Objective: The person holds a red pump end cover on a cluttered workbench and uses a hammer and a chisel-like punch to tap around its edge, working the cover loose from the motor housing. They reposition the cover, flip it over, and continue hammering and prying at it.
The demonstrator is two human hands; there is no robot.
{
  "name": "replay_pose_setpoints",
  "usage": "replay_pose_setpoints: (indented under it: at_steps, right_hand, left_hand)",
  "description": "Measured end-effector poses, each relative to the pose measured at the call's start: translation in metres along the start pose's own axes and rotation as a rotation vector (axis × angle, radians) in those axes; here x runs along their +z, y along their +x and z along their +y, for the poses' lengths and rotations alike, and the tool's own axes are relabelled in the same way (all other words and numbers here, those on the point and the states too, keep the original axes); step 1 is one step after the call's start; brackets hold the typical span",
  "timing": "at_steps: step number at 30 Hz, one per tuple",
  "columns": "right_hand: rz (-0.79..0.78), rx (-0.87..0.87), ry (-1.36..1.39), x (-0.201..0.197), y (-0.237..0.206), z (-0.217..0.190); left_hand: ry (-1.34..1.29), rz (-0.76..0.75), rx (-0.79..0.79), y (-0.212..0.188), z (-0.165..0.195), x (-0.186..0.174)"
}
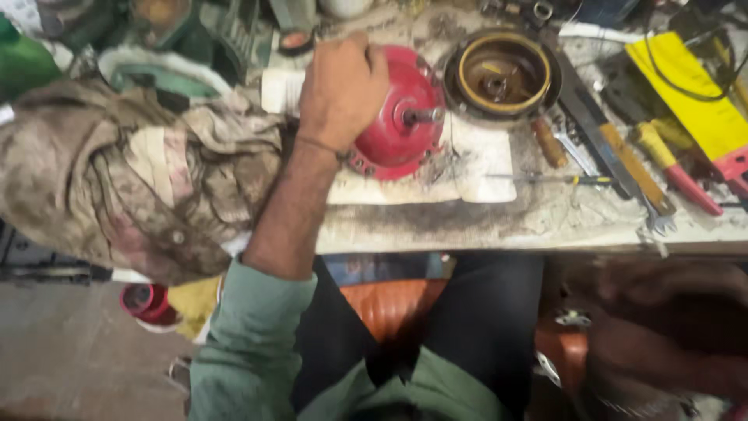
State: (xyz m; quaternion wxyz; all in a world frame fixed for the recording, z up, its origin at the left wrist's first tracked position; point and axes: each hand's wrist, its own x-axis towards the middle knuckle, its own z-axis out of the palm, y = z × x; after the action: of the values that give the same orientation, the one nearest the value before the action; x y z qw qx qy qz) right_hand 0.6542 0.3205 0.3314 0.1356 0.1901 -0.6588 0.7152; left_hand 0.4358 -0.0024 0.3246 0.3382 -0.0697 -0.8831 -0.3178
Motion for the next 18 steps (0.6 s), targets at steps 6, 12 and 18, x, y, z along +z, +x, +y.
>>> replay_pose_setpoints:
  at_steps: [6,12,18]
  right_hand:
    - [-0.041,0.412,-0.584,-0.012,-0.04,0.1]
    - [0.101,0.074,-0.504,-0.013,-0.001,0.021]
    - [0.105,-0.049,-1.162,-0.091,0.062,0.057]
  left_hand:
    - [0.101,-0.017,-0.065,-0.013,0.0,0.008]
    - [0.127,0.022,-0.016,-0.009,0.018,-0.01]
    - [0.029,-0.008,0.082,-0.024,0.011,-0.024]
